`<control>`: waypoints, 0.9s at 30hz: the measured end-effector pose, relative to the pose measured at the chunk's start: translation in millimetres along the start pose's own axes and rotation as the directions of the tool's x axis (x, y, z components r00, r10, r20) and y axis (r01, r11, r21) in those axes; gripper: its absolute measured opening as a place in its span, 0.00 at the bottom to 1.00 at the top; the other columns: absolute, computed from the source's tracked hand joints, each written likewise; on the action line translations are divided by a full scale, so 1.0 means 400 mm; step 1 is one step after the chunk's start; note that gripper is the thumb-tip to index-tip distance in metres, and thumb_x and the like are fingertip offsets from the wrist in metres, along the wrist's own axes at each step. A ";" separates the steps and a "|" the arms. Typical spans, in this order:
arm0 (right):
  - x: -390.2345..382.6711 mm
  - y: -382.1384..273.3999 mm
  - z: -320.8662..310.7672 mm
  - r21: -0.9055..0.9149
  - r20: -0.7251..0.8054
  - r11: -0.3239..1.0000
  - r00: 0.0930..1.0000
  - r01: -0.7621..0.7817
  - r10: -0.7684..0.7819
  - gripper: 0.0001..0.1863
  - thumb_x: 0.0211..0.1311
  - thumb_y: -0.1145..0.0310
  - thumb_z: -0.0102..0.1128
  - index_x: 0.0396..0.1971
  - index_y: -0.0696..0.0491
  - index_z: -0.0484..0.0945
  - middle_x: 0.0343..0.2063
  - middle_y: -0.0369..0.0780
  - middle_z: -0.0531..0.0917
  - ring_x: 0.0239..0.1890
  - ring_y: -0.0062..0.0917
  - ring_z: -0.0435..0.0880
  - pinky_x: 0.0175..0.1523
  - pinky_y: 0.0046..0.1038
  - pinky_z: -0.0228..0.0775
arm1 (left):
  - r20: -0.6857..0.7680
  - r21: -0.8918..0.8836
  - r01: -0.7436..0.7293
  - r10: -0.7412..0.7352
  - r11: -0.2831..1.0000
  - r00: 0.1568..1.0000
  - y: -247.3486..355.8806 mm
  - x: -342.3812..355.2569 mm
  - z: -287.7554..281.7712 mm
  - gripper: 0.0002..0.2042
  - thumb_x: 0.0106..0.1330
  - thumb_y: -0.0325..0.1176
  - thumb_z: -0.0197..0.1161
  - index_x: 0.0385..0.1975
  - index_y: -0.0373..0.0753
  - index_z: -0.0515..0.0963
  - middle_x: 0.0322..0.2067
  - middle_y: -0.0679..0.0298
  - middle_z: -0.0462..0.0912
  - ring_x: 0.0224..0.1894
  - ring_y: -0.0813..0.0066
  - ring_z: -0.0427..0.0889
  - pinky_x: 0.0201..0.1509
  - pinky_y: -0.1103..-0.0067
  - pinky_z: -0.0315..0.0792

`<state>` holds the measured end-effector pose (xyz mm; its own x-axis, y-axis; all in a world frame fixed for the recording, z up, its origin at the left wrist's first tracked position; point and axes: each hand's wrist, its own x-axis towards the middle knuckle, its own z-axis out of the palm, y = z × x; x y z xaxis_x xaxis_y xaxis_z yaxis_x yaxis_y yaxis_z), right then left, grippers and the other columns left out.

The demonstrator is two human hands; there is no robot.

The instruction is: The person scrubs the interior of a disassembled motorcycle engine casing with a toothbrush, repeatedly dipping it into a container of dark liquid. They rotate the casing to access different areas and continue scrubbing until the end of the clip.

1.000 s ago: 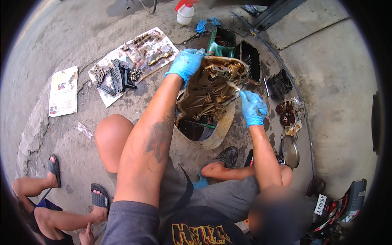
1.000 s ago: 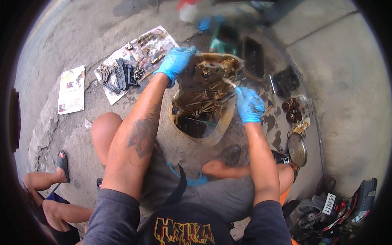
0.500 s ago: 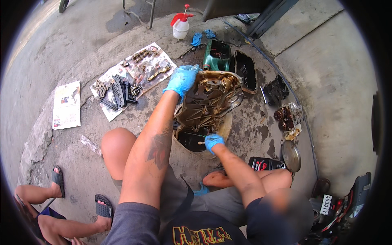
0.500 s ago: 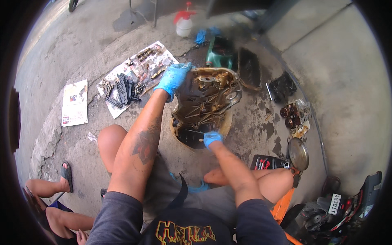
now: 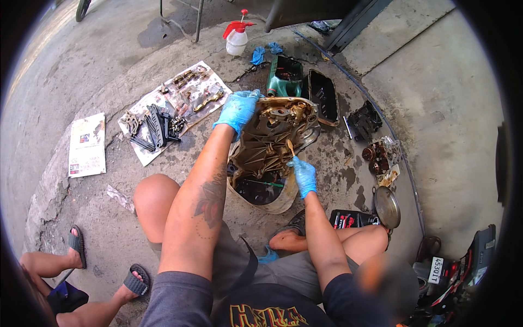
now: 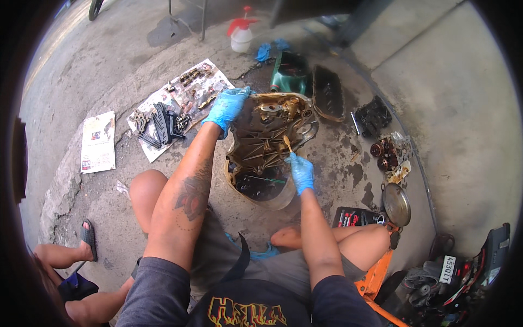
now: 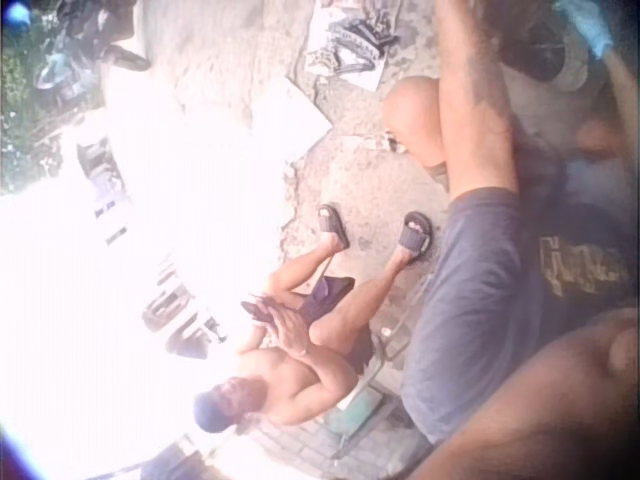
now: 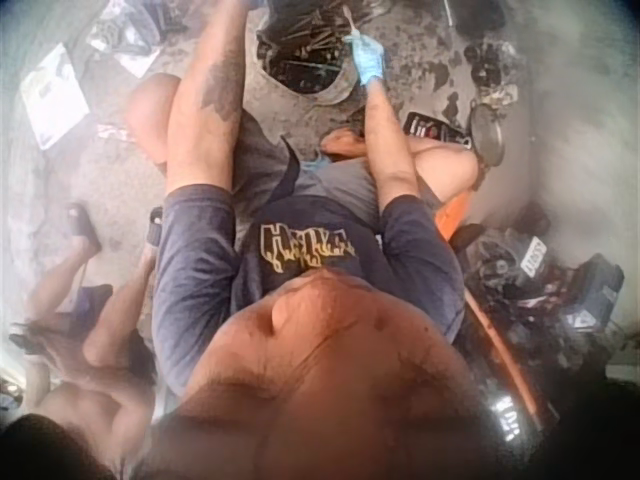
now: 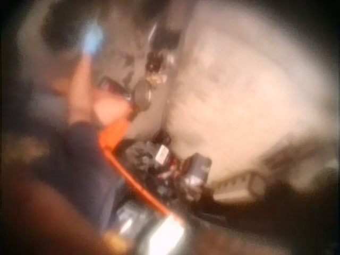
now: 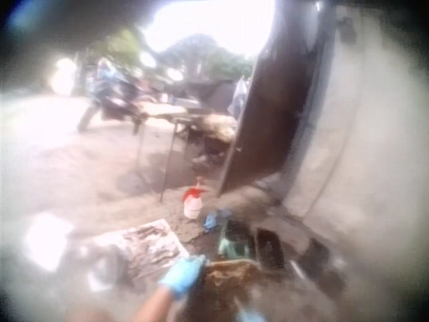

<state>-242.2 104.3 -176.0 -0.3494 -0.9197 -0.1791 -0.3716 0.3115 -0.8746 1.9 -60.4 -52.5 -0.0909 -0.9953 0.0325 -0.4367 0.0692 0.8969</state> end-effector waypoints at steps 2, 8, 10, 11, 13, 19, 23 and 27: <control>-0.022 -0.026 0.028 -0.303 -0.060 0.952 0.997 0.031 -0.051 0.20 0.68 0.55 0.54 0.30 0.57 0.83 0.25 0.48 0.84 0.29 0.36 0.82 0.39 0.34 0.72 | 0.065 -0.045 0.051 -0.048 0.998 0.997 -0.001 -0.009 -0.013 0.22 0.71 0.49 0.51 0.41 0.34 0.82 0.38 0.47 0.84 0.40 0.55 0.83 0.48 0.69 0.73; -0.044 -0.029 0.191 0.008 -0.203 0.998 0.977 -0.056 0.057 0.19 0.72 0.64 0.47 0.29 0.60 0.81 0.22 0.42 0.82 0.23 0.29 0.74 0.32 0.31 0.67 | 0.095 -0.150 0.150 -0.137 0.977 0.986 0.027 -0.031 -0.019 0.21 0.71 0.48 0.52 0.40 0.35 0.83 0.36 0.49 0.85 0.39 0.62 0.83 0.47 0.70 0.73; -0.038 -0.049 0.231 0.564 -0.001 0.798 0.967 -0.211 0.256 0.21 0.74 0.61 0.45 0.28 0.58 0.82 0.16 0.33 0.74 0.13 0.21 0.64 0.19 0.27 0.58 | 0.067 -0.155 0.119 -0.109 0.981 0.992 0.030 -0.023 -0.009 0.20 0.71 0.46 0.52 0.40 0.35 0.84 0.36 0.50 0.85 0.38 0.61 0.83 0.46 0.70 0.73; -0.073 -0.109 0.237 0.755 0.303 0.504 0.905 -0.419 0.298 0.22 0.75 0.60 0.45 0.28 0.57 0.82 0.14 0.31 0.71 0.10 0.18 0.60 0.15 0.25 0.54 | 0.048 -0.141 0.108 -0.102 0.984 0.994 -0.001 -0.024 -0.022 0.20 0.71 0.47 0.52 0.40 0.35 0.83 0.36 0.50 0.85 0.38 0.61 0.83 0.46 0.70 0.73; -0.097 -0.164 0.237 0.686 0.204 0.604 0.904 -0.405 0.375 0.20 0.74 0.60 0.47 0.28 0.57 0.82 0.11 0.29 0.64 0.08 0.15 0.57 0.12 0.23 0.49 | 0.027 -0.131 0.067 -0.064 0.989 0.998 -0.030 -0.020 -0.028 0.21 0.71 0.47 0.52 0.41 0.35 0.83 0.37 0.49 0.85 0.38 0.60 0.83 0.47 0.70 0.73; -0.062 -0.082 0.148 -0.483 -0.321 0.866 0.946 -0.128 -0.039 0.19 0.67 0.58 0.52 0.27 0.58 0.81 0.26 0.54 0.82 0.29 0.50 0.80 0.36 0.44 0.70 | 0.062 -0.082 0.104 -0.100 0.991 0.993 -0.031 -0.029 -0.019 0.22 0.71 0.49 0.51 0.39 0.34 0.82 0.37 0.47 0.85 0.39 0.60 0.83 0.47 0.68 0.73; -0.043 -0.052 0.216 0.086 -0.264 0.992 0.958 -0.093 0.113 0.20 0.72 0.57 0.48 0.31 0.56 0.81 0.20 0.41 0.81 0.16 0.31 0.74 0.25 0.34 0.68 | 0.062 -0.058 0.045 -0.041 0.997 0.997 -0.007 -0.013 0.002 0.23 0.71 0.49 0.50 0.39 0.33 0.82 0.37 0.47 0.84 0.39 0.55 0.83 0.48 0.67 0.73; -0.062 -0.059 0.163 0.748 0.555 0.282 0.799 -0.601 0.232 0.17 0.74 0.54 0.46 0.40 0.51 0.78 0.13 0.28 0.63 0.11 0.13 0.55 0.15 0.17 0.48 | 0.054 -0.126 0.116 -0.110 0.985 0.993 -0.006 -0.027 -0.014 0.22 0.70 0.48 0.51 0.38 0.34 0.83 0.37 0.48 0.85 0.40 0.53 0.83 0.48 0.67 0.73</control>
<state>-168.7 103.9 -180.2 0.1118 -0.7953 -0.5958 0.7482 0.4620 -0.4763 8.8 -50.0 -52.7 -0.0905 -0.9918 -0.0898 -0.3280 -0.0555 0.9431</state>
